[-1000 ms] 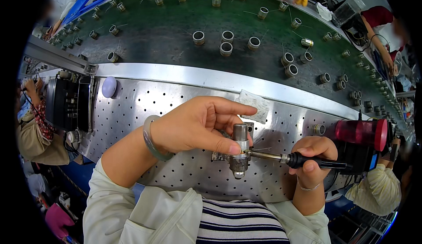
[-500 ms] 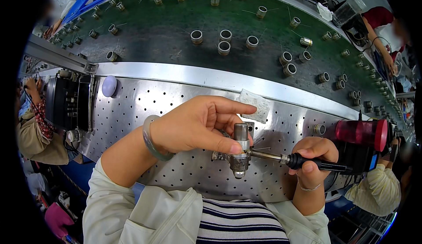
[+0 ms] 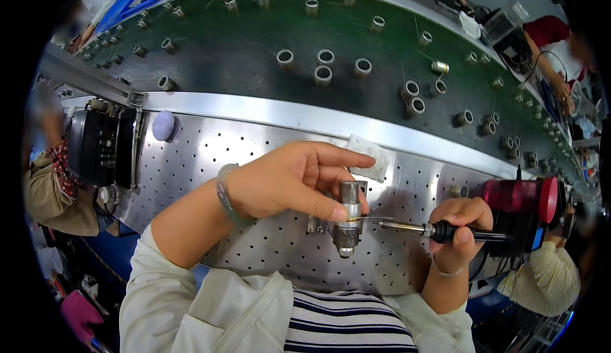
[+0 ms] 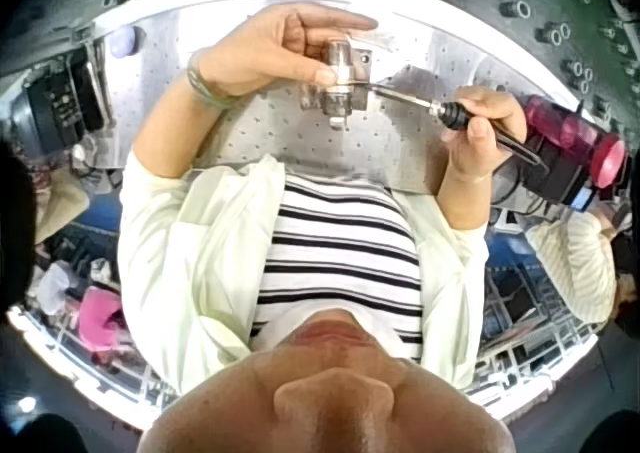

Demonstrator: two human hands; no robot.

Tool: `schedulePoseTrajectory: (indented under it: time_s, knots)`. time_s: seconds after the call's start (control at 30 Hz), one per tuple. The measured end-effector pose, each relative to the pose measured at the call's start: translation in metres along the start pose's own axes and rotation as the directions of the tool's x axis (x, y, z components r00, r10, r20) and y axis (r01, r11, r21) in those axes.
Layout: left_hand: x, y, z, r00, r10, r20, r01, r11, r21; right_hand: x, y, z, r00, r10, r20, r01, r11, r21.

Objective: The person uses a soldering iron to apply solder to small cylindrical metal components held in a fixture. They repeatedly pick up components from a rotating tray, solder them, and place them back on the tray.

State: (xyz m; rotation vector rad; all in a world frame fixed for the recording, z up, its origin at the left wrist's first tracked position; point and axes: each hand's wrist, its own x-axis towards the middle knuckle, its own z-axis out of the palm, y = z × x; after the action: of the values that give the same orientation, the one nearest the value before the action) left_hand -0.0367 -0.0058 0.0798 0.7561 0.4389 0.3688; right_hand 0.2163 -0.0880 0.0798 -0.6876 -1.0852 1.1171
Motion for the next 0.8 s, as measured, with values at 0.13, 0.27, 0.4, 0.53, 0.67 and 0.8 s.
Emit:
schedulePoseTrajectory:
  time_s: [0.13,0.27,0.4,0.53,0.67,0.8]
  knots:
    - [-0.037,0.037,0.015,0.986,0.163,-0.022,-0.164,0.985,-0.048,-0.004,-0.044,0.048,0.997,-0.032,-0.072,0.033,0.999,0.004]
    - [-0.071,0.090,-0.006,0.763,0.589,-0.268,-0.284,0.677,0.679,-0.015,-0.079,0.066,0.991,-0.016,-0.135,0.010,0.999,-0.044]
    - [-0.113,0.162,-0.077,0.348,0.914,-0.206,0.362,0.072,0.929,-0.014,-0.101,0.074,0.994,0.009,-0.113,-0.011,1.000,-0.017]
    - [-0.150,0.196,-0.111,0.316,0.881,-0.352,0.689,0.042,0.724,-0.010,-0.119,0.072,0.996,0.038,-0.079,-0.037,0.999,0.019]
    - [-0.112,0.189,-0.070,0.368,0.929,0.026,0.600,-0.259,0.757,-0.004,-0.130,0.060,0.991,0.054,-0.126,-0.052,0.998,0.021]
    - [-0.068,0.167,-0.012,0.658,0.740,-0.142,0.134,0.071,0.989,0.013,-0.134,0.047,0.990,0.067,-0.126,-0.066,0.998,0.011]
